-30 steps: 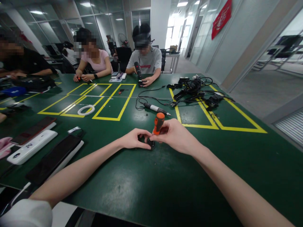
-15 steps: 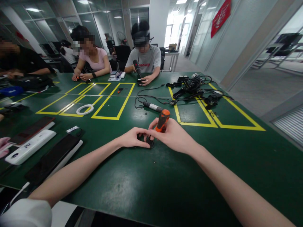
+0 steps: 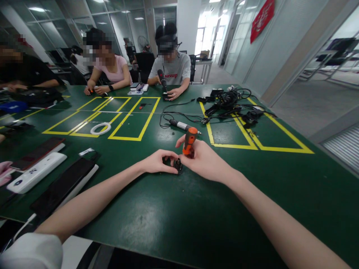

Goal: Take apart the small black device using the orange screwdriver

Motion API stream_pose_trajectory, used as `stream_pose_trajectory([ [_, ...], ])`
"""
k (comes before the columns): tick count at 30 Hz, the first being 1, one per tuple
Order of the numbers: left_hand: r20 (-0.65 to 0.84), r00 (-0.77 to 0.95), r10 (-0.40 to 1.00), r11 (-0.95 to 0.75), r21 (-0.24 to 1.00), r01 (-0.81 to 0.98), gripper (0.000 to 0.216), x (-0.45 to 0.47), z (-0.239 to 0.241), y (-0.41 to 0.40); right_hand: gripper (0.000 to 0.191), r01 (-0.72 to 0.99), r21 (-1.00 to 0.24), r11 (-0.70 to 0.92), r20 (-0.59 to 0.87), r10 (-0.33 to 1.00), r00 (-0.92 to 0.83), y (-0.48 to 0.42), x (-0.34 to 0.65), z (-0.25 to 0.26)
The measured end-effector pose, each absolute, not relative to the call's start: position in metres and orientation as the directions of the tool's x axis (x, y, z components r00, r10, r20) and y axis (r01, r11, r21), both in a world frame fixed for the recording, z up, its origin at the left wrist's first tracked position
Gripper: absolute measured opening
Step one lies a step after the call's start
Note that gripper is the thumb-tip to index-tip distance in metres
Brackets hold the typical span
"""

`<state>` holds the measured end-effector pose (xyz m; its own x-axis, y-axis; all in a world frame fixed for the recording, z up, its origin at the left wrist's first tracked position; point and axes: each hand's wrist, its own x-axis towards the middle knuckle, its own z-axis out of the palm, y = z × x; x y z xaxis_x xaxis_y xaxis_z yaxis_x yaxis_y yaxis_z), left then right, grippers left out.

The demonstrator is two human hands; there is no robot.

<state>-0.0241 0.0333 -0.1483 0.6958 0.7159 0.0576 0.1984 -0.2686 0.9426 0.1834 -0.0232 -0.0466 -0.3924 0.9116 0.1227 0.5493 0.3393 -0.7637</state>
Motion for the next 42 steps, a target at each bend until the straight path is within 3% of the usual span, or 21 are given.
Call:
stream_pose_trajectory([
  [4, 0.061, 0.696, 0.716, -0.272, 0.942, 0.196, 0.046, -0.024, -0.148, 0.033, 0.008, 0.548, -0.739, 0.392, 0.187, 0.901, -0.391, -0.021, 0.181, -0.05],
  [12, 0.051, 0.684, 0.728, -0.272, 0.937, 0.22, 0.048, -0.024, -0.146, 0.032, 0.022, 0.532, -0.779, 0.331, 0.133, 0.917, -0.376, -0.022, 0.182, -0.049],
  [17, 0.055, 0.692, 0.72, -0.269, 0.941, 0.205, 0.046, -0.025, -0.146, 0.032, 0.011, 0.516, -0.785, 0.344, 0.154, 0.914, -0.374, -0.021, 0.178, -0.054],
  [25, 0.061, 0.687, 0.724, -0.273, 0.94, 0.204, 0.045, -0.023, -0.147, 0.033, 0.02, 0.534, -0.76, 0.37, 0.186, 0.912, -0.366, -0.022, 0.178, -0.055],
  [31, 0.063, 0.7, 0.711, -0.28, 0.939, 0.199, 0.042, -0.024, -0.145, 0.033, 0.012, 0.577, -0.732, 0.362, 0.173, 0.918, -0.357, -0.023, 0.175, -0.053],
  [42, 0.042, 0.69, 0.723, -0.267, 0.938, 0.222, 0.049, -0.025, -0.146, 0.033, 0.026, 0.533, -0.787, 0.31, 0.122, 0.926, -0.358, -0.023, 0.179, -0.046],
])
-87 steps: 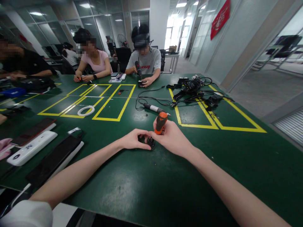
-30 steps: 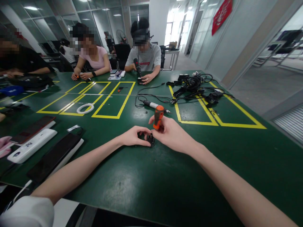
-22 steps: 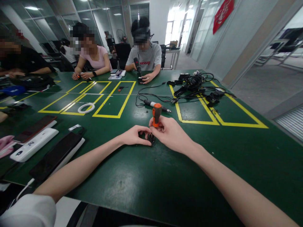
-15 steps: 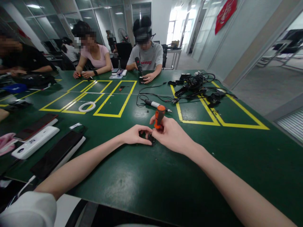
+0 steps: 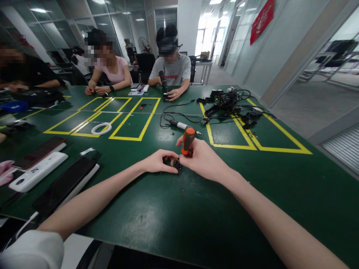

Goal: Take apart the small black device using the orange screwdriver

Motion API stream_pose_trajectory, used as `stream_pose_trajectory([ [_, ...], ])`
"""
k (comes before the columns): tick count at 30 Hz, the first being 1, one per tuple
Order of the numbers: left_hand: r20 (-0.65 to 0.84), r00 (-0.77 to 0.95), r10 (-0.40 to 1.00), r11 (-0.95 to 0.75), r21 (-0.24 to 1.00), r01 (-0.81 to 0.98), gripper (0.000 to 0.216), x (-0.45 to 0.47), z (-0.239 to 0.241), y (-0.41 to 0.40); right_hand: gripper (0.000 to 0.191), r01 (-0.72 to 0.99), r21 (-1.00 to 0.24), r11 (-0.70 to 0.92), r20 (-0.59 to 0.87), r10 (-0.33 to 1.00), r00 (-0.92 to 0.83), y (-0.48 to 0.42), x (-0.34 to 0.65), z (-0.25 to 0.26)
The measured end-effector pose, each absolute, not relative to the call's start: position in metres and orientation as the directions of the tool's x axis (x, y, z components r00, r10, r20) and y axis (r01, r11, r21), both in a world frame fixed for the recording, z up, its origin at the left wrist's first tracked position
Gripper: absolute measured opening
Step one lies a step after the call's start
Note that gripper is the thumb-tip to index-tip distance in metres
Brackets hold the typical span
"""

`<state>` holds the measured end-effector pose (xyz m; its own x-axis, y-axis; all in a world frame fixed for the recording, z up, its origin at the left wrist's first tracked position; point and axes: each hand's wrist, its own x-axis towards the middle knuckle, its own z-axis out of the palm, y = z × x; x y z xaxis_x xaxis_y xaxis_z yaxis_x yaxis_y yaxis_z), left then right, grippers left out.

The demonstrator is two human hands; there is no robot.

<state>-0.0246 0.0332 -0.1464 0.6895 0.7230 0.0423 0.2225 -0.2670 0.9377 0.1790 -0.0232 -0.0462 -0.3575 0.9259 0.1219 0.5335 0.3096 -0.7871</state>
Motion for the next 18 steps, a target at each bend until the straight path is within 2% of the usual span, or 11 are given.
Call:
stream_pose_trajectory([
  [2, 0.037, 0.689, 0.724, -0.266, 0.937, 0.228, 0.047, -0.0247, -0.1445, 0.0328, 0.028, 0.526, -0.796, 0.3, 0.115, 0.927, -0.356, -0.0225, 0.1777, -0.0487],
  [7, 0.041, 0.696, 0.717, -0.277, 0.933, 0.231, 0.043, -0.0245, -0.1413, 0.0321, 0.009, 0.493, -0.798, 0.347, 0.199, 0.923, -0.329, -0.0201, 0.1752, -0.0552],
  [15, 0.039, 0.695, 0.718, -0.256, 0.943, 0.213, 0.047, -0.0252, -0.1434, 0.0319, 0.028, 0.49, -0.811, 0.32, 0.145, 0.921, -0.361, -0.0208, 0.1791, -0.0504],
  [18, 0.039, 0.697, 0.716, -0.269, 0.937, 0.223, 0.046, -0.0251, -0.1426, 0.0318, 0.013, 0.514, -0.787, 0.34, 0.176, 0.923, -0.341, -0.0218, 0.1771, -0.0526],
])
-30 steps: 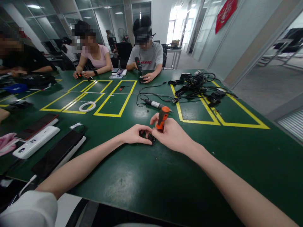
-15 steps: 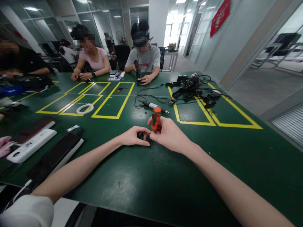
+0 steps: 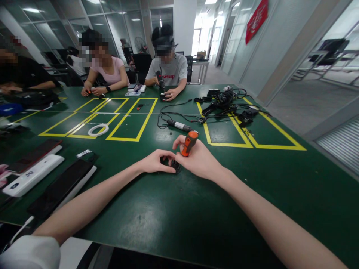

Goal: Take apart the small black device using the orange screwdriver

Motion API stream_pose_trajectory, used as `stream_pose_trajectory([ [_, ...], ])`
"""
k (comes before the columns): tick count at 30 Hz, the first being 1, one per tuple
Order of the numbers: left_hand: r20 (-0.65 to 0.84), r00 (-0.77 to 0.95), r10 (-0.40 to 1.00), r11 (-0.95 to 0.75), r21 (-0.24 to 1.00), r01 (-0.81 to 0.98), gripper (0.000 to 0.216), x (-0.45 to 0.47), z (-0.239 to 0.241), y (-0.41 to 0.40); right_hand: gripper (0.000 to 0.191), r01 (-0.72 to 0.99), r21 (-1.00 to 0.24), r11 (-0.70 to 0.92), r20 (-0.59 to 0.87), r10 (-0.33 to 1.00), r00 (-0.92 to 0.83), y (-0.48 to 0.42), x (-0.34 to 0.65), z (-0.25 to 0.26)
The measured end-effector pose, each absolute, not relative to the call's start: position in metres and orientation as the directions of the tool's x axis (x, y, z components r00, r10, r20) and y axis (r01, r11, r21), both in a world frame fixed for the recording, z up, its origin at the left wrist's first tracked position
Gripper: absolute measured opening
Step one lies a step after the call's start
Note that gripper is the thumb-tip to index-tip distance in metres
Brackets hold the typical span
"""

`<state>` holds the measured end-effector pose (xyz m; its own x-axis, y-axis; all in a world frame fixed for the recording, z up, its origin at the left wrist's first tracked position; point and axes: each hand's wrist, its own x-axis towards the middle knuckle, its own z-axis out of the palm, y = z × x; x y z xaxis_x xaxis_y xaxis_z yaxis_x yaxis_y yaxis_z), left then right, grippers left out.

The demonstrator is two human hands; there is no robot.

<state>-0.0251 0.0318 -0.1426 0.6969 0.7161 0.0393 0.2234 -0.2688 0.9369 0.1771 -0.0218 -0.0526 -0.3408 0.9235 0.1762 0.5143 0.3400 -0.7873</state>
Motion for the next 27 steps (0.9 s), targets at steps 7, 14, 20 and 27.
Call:
stream_pose_trajectory([
  [7, 0.029, 0.694, 0.72, -0.261, 0.937, 0.233, 0.048, -0.0254, -0.1439, 0.0319, 0.012, 0.493, -0.816, 0.301, 0.154, 0.936, -0.316, -0.0211, 0.1766, -0.0508],
  [14, 0.022, 0.695, 0.719, -0.266, 0.932, 0.246, 0.045, -0.0257, -0.1417, 0.0292, 0.015, 0.558, -0.77, 0.309, 0.154, 0.939, -0.307, -0.0238, 0.178, -0.045],
  [20, 0.016, 0.715, 0.699, -0.256, 0.939, 0.23, 0.041, -0.0256, -0.1387, 0.0265, 0.015, 0.634, -0.696, 0.337, 0.204, 0.94, -0.275, -0.0258, 0.1784, -0.0492],
  [27, 0.003, 0.7, 0.714, -0.242, 0.939, 0.243, 0.047, -0.0254, -0.1407, 0.0281, 0.023, 0.545, -0.786, 0.292, 0.126, 0.939, -0.321, -0.0274, 0.1788, -0.0453],
])
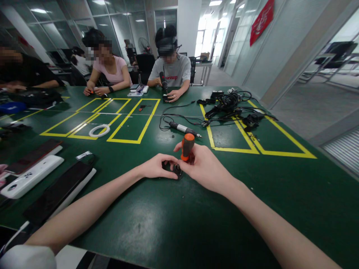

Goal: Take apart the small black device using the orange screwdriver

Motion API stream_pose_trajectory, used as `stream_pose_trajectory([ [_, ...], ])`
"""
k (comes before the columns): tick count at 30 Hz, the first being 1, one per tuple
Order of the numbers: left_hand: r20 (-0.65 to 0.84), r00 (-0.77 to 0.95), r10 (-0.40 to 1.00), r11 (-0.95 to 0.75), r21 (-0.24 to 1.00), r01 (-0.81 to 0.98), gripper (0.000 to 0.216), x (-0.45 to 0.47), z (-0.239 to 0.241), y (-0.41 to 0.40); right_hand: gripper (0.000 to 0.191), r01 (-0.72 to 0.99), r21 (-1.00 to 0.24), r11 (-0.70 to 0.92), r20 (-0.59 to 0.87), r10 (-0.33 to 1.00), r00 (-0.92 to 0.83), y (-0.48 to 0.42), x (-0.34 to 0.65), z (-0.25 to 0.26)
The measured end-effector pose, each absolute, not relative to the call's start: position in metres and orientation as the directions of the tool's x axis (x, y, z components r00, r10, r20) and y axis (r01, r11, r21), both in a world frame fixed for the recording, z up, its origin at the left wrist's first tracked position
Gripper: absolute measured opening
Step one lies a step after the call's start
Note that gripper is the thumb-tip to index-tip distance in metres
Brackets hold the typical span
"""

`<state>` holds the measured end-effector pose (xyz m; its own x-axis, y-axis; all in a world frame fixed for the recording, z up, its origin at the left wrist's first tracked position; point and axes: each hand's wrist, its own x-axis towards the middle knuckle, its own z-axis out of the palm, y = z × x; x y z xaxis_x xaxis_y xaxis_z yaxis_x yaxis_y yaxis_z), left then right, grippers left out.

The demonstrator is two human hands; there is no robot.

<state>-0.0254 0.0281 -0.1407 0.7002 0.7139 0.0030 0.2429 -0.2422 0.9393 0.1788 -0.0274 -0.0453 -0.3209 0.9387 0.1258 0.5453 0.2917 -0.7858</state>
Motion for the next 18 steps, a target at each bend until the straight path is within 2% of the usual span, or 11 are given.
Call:
stream_pose_trajectory([
  [4, 0.007, 0.706, 0.709, -0.271, 0.926, 0.263, 0.042, -0.0257, -0.1401, 0.028, 0.011, 0.536, -0.795, 0.284, 0.108, 0.936, -0.335, -0.026, 0.1763, -0.0469],
  [9, 0.041, 0.717, 0.696, -0.31, 0.918, 0.248, 0.039, -0.0265, -0.1399, 0.0272, 0.013, 0.553, -0.778, 0.298, 0.131, 0.938, -0.321, -0.0255, 0.1766, -0.0469],
  [14, 0.023, 0.706, 0.708, -0.299, 0.915, 0.27, 0.043, -0.0273, -0.1413, 0.0268, 0.026, 0.562, -0.768, 0.307, 0.118, 0.931, -0.346, -0.0286, 0.178, -0.0437],
  [18, 0.035, 0.716, 0.698, -0.31, 0.915, 0.258, 0.039, -0.0276, -0.1429, 0.0268, 0.013, 0.543, -0.759, 0.359, 0.151, 0.908, -0.39, -0.0294, 0.177, -0.045],
])
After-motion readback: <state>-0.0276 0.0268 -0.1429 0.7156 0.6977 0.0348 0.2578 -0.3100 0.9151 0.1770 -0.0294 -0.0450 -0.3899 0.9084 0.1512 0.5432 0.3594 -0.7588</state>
